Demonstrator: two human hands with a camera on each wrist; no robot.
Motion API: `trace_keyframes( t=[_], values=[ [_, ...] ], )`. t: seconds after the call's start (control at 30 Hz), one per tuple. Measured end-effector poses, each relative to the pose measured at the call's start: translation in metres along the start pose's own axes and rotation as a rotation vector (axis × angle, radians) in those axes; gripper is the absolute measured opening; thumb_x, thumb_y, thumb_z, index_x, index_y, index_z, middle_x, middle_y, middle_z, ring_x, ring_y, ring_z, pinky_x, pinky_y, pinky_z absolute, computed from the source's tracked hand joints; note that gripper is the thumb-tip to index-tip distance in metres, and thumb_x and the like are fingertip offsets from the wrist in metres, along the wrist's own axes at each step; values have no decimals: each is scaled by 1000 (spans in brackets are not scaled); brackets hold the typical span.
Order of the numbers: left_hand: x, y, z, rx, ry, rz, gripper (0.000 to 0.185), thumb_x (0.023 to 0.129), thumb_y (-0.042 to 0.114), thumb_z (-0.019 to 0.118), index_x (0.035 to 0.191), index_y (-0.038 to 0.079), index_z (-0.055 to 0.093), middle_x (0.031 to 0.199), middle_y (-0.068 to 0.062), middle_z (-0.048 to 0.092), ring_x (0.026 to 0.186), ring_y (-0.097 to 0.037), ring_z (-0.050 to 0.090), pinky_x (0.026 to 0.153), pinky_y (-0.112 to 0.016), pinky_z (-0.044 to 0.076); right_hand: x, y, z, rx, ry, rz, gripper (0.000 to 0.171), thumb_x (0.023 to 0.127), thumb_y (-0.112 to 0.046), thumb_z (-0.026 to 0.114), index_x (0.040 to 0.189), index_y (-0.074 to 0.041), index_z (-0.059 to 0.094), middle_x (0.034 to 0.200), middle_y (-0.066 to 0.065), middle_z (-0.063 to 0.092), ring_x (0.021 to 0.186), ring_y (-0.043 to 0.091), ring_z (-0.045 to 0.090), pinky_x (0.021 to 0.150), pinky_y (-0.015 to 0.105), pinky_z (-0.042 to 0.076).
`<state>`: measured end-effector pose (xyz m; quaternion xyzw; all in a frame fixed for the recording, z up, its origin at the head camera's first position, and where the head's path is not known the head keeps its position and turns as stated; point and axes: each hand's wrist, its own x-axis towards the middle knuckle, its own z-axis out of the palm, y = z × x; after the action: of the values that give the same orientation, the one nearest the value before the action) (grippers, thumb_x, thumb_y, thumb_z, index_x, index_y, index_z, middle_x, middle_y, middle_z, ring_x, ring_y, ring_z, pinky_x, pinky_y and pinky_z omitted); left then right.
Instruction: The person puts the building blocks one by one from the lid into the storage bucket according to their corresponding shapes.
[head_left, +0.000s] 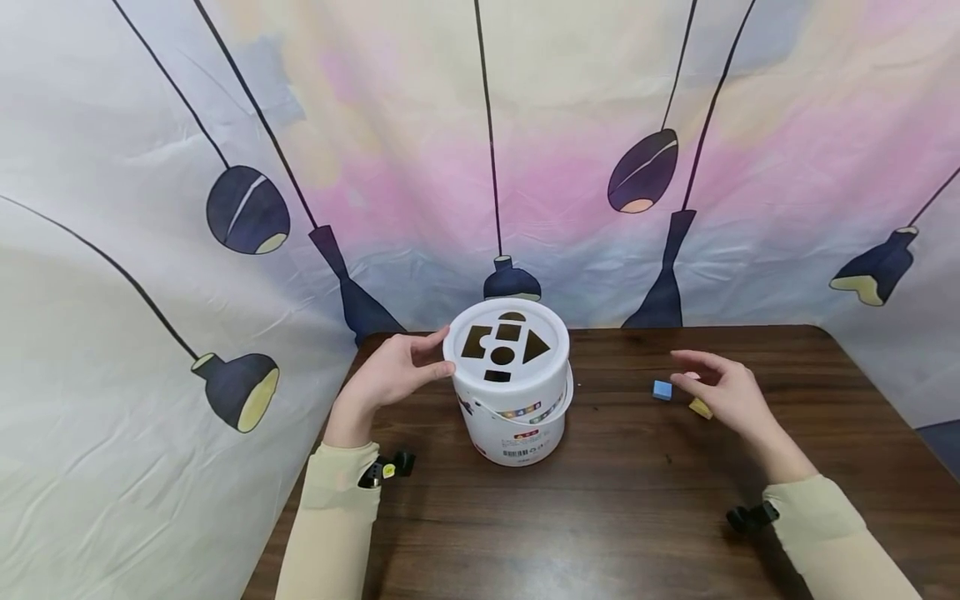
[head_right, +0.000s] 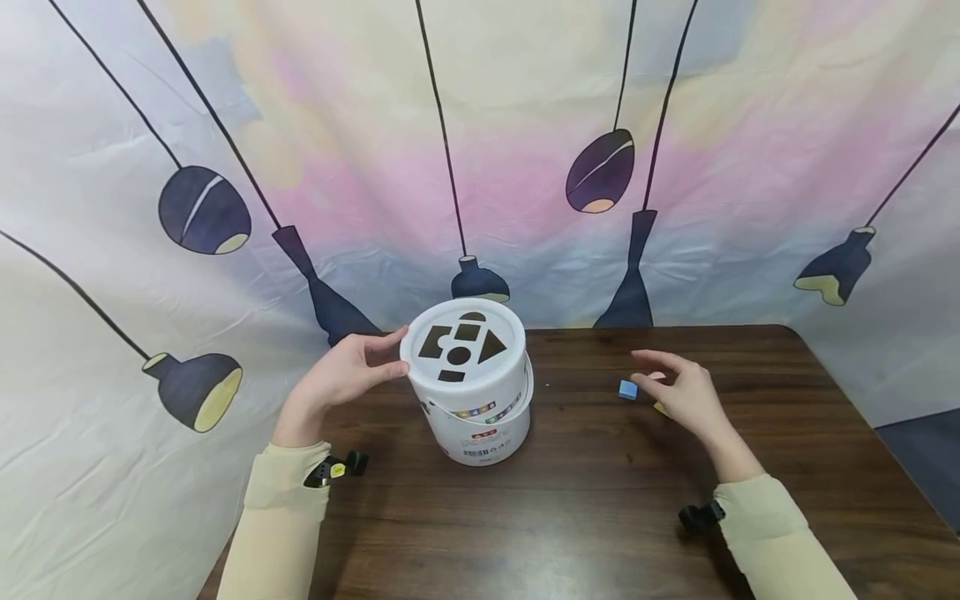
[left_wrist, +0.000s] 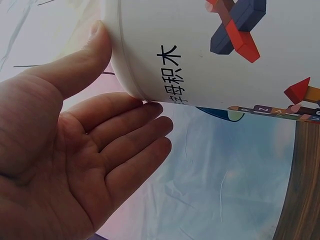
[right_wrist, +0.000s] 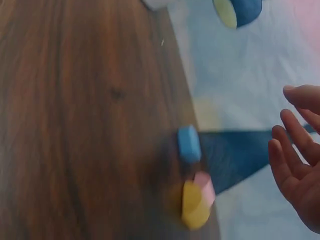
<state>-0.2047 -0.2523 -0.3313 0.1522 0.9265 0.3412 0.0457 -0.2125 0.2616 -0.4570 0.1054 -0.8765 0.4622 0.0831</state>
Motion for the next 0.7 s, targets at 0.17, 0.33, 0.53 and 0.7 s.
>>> trace_keyframes(
  t=[0.17,0.33,0.53,0.7],
  values=[
    [-1,0,0,-5,0,2,73,99,43,79,161,19,49,159,-10,54,99,-25,61,88,-42,45,-8,23,-10,-70,-27,86,54,103,-36,75,143,-1,67,132,26,70,107,12,66,75,16,51],
    [0,0,0,-2,5,6,72,99,43,79,160,19,49,158,-9,54,99,-22,60,87,-42,44,-14,41,-16,-136,-56,142,56,102,-35,77,143,2,65,135,30,67,118,42,65,78,20,51],
    [0,0,0,-9,1,1,72,99,43,79,161,19,49,158,-10,54,82,-22,54,86,-42,44,-17,56,-19,-167,-108,213,59,99,-33,81,141,6,64,130,33,67,116,46,65,85,44,57],
    [-1,0,0,-10,3,6,72,99,42,79,161,19,49,161,-7,50,87,-20,56,85,-41,44,-19,64,-18,-166,-133,253,63,98,-33,82,142,7,63,130,33,68,117,46,66,88,47,56]
  ],
)
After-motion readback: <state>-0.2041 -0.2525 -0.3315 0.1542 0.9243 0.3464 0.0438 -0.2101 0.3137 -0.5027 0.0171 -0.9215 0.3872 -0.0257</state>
